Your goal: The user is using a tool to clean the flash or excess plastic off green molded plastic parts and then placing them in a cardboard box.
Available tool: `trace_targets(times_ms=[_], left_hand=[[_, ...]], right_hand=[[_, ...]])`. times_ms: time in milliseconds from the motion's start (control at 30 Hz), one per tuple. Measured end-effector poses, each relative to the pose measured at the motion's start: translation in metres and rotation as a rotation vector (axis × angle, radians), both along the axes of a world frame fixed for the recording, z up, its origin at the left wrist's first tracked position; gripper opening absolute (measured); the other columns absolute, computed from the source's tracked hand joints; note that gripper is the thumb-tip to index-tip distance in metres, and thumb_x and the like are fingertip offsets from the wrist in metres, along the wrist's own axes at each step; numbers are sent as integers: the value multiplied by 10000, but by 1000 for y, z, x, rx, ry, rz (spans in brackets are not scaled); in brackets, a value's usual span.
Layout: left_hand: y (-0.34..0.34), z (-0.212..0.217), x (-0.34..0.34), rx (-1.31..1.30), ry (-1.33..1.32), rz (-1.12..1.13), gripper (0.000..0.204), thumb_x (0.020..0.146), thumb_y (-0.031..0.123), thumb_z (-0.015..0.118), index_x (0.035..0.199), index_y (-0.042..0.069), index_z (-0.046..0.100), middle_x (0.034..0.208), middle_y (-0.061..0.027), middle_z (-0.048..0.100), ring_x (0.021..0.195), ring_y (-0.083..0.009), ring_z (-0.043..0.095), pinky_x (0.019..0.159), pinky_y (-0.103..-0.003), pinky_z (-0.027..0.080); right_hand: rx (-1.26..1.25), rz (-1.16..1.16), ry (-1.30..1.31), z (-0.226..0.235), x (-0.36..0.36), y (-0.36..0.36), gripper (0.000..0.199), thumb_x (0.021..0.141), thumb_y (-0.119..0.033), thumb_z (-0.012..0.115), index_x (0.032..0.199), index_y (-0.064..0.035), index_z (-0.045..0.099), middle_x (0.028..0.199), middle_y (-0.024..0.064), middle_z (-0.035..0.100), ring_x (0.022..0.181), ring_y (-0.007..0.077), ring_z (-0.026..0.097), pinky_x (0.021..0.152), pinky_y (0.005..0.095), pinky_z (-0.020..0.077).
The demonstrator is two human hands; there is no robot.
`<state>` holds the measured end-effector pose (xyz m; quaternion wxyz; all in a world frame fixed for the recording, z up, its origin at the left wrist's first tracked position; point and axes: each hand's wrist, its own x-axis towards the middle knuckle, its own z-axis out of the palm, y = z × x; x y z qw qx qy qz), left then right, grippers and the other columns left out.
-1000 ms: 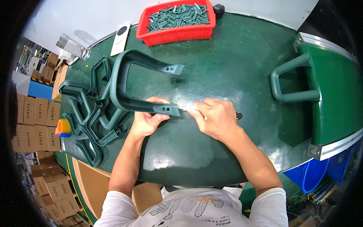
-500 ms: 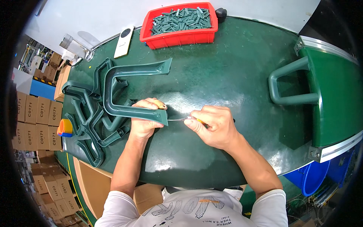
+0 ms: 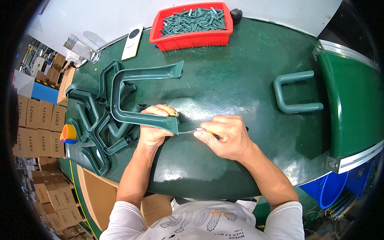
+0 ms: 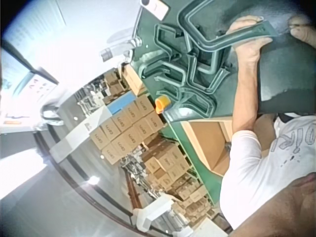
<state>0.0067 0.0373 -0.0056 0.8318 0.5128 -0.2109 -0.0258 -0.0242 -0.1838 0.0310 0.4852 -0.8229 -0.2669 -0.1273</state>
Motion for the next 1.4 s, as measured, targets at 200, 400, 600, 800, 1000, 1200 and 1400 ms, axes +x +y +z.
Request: trace_targets(times_ms=[200, 400, 600, 800, 1000, 1200, 1400], left_hand=[[-5, 2, -2, -31, -57, -33, 451, 529, 32, 856, 919, 32, 631, 887, -164, 662, 849, -257, 645, 739, -369, 530], [-9, 4, -5, 4, -43, -60, 477, 497, 88, 875, 906, 46, 634, 866, -147, 668, 845, -261, 644, 742, -385, 520], [-16, 9, -7, 96, -181, -107, 451, 491, 81, 872, 873, 23, 639, 850, -169, 672, 814, -279, 652, 710, -379, 531], [-9, 5, -3, 15, -94, -70, 442, 505, 61, 862, 883, 12, 639, 857, -174, 667, 833, -267, 642, 708, -373, 536], [-9, 5, -2, 15, -113, -78, 437, 518, 56, 857, 890, 14, 631, 854, -167, 665, 836, -266, 642, 714, -375, 536], [-8, 5, -2, 21, -102, -71, 438, 521, 57, 856, 893, 16, 629, 857, -167, 664, 842, -269, 645, 719, -373, 537], [-6, 5, -3, 28, -67, -66, 447, 513, 74, 865, 887, 16, 627, 863, -174, 665, 837, -267, 647, 715, -370, 538]], right_hand=[[0, -32, -10, 0, 1, -1, 200, 777, -216, 706, 719, -34, 649, 513, 76, 464, 438, 219, 468, 423, 325, 367], [15, -122, -62, -3, 1, 0, 191, 779, -207, 703, 718, -34, 651, 524, 76, 482, 443, 220, 479, 421, 326, 370], [93, -195, -29, 0, 7, 1, 199, 807, -214, 685, 771, -19, 678, 551, 84, 530, 464, 189, 512, 455, 296, 404], [276, 131, 687, 22, -3, -9, 337, 903, -269, 583, 723, 4, 665, 534, 35, 565, 457, 87, 524, 437, 236, 414], [138, 220, 769, 19, -2, -9, 441, 916, -352, 541, 622, -30, 604, 466, 3, 510, 422, 68, 471, 410, 247, 363], [95, 268, 701, 19, -2, -7, 462, 923, -335, 535, 571, -37, 571, 432, 11, 479, 396, 79, 453, 401, 253, 353], [63, 303, 611, 18, -2, -8, 469, 922, -329, 537, 560, -33, 564, 422, 35, 462, 387, 91, 452, 400, 263, 354]])
